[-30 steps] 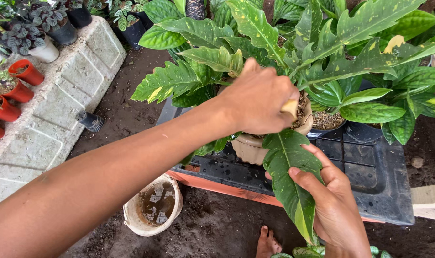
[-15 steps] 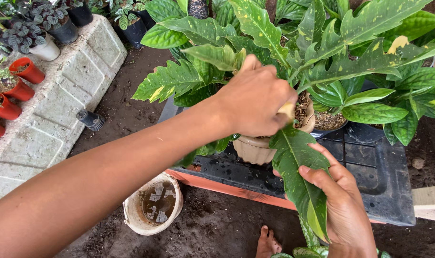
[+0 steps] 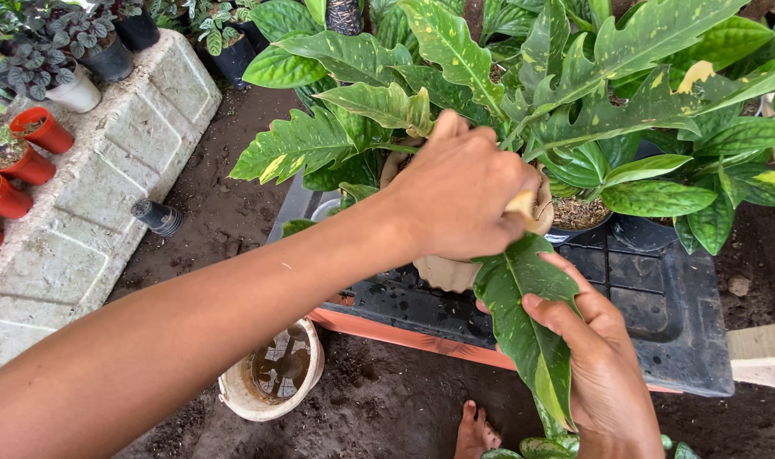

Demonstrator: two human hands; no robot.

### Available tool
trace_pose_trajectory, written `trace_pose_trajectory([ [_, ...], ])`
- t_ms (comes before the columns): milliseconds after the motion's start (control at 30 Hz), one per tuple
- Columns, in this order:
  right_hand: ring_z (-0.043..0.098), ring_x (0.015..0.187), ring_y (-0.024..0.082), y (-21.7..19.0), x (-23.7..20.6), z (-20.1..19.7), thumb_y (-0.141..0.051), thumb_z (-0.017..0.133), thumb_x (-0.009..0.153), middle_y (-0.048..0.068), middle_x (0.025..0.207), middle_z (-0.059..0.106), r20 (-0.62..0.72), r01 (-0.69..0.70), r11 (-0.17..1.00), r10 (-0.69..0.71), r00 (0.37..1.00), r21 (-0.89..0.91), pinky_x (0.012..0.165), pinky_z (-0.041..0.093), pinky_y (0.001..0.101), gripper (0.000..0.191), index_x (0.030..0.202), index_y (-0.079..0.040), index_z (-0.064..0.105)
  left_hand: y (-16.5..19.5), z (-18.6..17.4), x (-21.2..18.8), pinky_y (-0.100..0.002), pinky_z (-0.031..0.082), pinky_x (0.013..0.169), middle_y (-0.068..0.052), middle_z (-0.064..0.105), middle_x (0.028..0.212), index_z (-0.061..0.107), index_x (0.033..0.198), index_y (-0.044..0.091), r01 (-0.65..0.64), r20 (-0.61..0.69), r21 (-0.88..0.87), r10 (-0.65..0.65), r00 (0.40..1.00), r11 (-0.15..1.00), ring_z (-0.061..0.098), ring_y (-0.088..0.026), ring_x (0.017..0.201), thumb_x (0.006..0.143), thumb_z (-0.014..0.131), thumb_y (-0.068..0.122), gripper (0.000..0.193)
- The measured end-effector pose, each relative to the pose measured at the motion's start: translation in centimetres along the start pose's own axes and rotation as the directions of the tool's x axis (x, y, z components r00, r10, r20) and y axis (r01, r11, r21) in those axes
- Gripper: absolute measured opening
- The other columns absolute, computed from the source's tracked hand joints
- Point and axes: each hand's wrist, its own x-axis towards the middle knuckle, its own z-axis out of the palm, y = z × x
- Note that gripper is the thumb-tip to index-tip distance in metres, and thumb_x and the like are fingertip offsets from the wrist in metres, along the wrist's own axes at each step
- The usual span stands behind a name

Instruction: The person wipes the leaves of a potted plant one at a time, holding each leaf steady with one hand while rubbing it with a yellow sponge held in the other hand. The potted plant sits on a black tray, and a bucket of water rests on the ground beside the work area.

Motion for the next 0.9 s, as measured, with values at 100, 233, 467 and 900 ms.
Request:
trace_pose_trajectory([
  [100,0.075,0.092,0.029,-0.2,-0.1,0.4,0.0,0.058,0.096,0.026,0.114,0.073,0.132,0.073,0.997,-0.078,0.988,0.04,0.072,0.063,0.039,0.056,0.151,0.006,0.048,0.6,0.1,-0.1,-0.044,0.037,0.084,-0.01,0.068,0.063,0.076,0.078,0.015,0.058,0.115,0.036,-0.062,0.991,0.998,0.067,-0.028,0.068,0.07,0.069,0.022,0.013],
  [233,0.075,0.094,0.029,-0.7,-0.4,0.9,0.001,0.054,0.09,0.023,0.111,0.073,0.076,0.014,1.0,-0.014,0.997,0.009,0.075,0.063,0.0364,0.057,0.146,0.005,0.052,1.1,0.3,-0.2,-0.046,0.036,0.081,-0.006,0.071,0.066,0.077,0.079,0.014,-0.018,-0.006,-0.3,0.017,1.0,0.954,0.068,-0.024,0.071,0.071,0.073,0.026,0.015],
  [467,0.075,0.097,0.031,-1.1,-0.6,1.6,0.002,0.053,0.088,0.023,0.113,0.073,0.1,0.025,1.0,-0.024,0.995,-0.006,0.079,0.063,0.0381,0.059,0.148,0.003,0.051,1.7,1.1,-0.8,-0.045,0.036,0.081,-0.002,0.072,0.068,0.077,0.08,0.015,-0.064,-0.018,-0.224,0.061,0.998,0.973,0.066,-0.022,0.074,0.071,0.073,0.023,0.012],
  [900,0.074,0.105,0.03,-1.0,-0.7,1.7,0.005,0.052,0.092,0.022,0.124,0.071,0.238,0.152,0.988,-0.156,0.959,0.038,0.075,0.062,0.0352,0.071,0.161,-0.004,0.043,-1.1,0.6,0.6,-0.045,0.04,0.082,-0.013,0.069,0.066,0.076,0.076,0.01,0.026,-0.013,0.09,-0.025,1.0,0.996,0.067,-0.032,0.076,0.067,0.075,0.02,0.014],
])
